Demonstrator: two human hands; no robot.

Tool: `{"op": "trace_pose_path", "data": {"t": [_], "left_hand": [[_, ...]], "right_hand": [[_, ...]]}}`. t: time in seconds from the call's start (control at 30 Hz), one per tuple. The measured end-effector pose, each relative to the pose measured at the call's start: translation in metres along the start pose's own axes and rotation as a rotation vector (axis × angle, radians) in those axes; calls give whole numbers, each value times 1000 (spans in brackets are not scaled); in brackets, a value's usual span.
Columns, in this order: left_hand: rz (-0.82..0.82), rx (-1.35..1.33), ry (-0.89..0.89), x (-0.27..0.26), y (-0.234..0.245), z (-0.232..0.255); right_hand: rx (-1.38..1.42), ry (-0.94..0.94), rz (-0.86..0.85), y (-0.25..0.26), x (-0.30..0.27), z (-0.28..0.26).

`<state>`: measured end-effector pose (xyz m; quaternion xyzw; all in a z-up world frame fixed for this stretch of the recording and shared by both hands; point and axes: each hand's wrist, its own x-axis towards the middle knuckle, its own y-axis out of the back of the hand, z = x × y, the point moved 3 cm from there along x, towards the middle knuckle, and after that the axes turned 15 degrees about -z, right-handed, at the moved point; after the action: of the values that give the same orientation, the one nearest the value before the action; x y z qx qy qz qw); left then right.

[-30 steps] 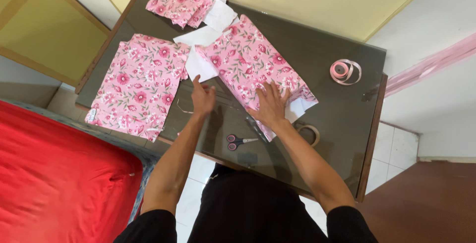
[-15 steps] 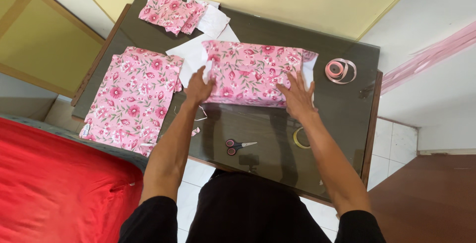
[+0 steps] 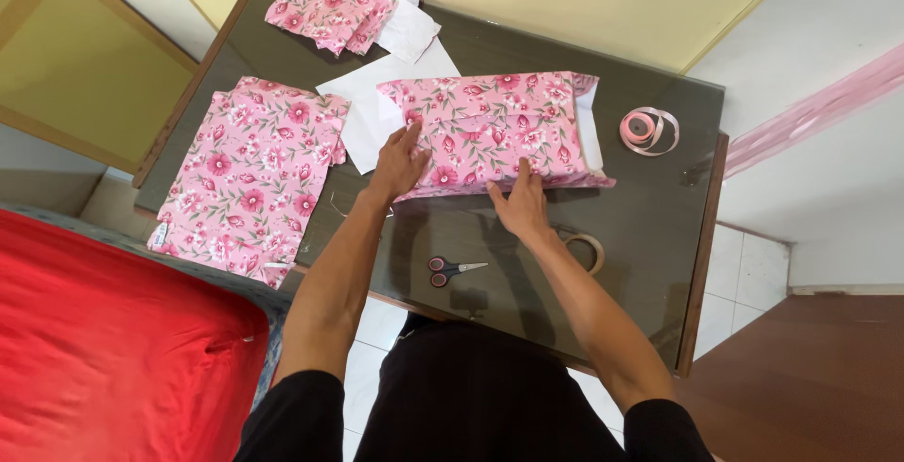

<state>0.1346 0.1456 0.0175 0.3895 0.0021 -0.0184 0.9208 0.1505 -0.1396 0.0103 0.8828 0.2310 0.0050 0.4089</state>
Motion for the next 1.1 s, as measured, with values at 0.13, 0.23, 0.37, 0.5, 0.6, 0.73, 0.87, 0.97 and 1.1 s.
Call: {"op": "trace_pose_path", "data": {"t": [0.13,0.23,0.37,0.5,0.6,0.73,0.87,0.97,1.1], "left_hand": [[5,9,-8,-13,4,12],[11,46,-40,-19,2,23],[-47,148,-107,-31,-15,43],[-38,68,-211,-52,-36,61],[-51,69,-279,-54,-49,75],[-73,75,-314,-53,-45,85],[-34,210,-274,-58,-18,92],[26,176,-350,-65,-5,103],[-5,175,-324,-67,-6,109]], "right_hand": [[43,-2,38,-1,9,27],[44,-4,21,2,21,41],[96,-4,118,15,28,47],[18,3,295,27,16,27],[-50,115,226,24,-3,-8],[-320,42,-289,9,-20,-41],[-442,192,-239,19,-29,-41],[-471,245,-237,20,-26,-29],[-474,280,-210,21,-20,-15]]}}
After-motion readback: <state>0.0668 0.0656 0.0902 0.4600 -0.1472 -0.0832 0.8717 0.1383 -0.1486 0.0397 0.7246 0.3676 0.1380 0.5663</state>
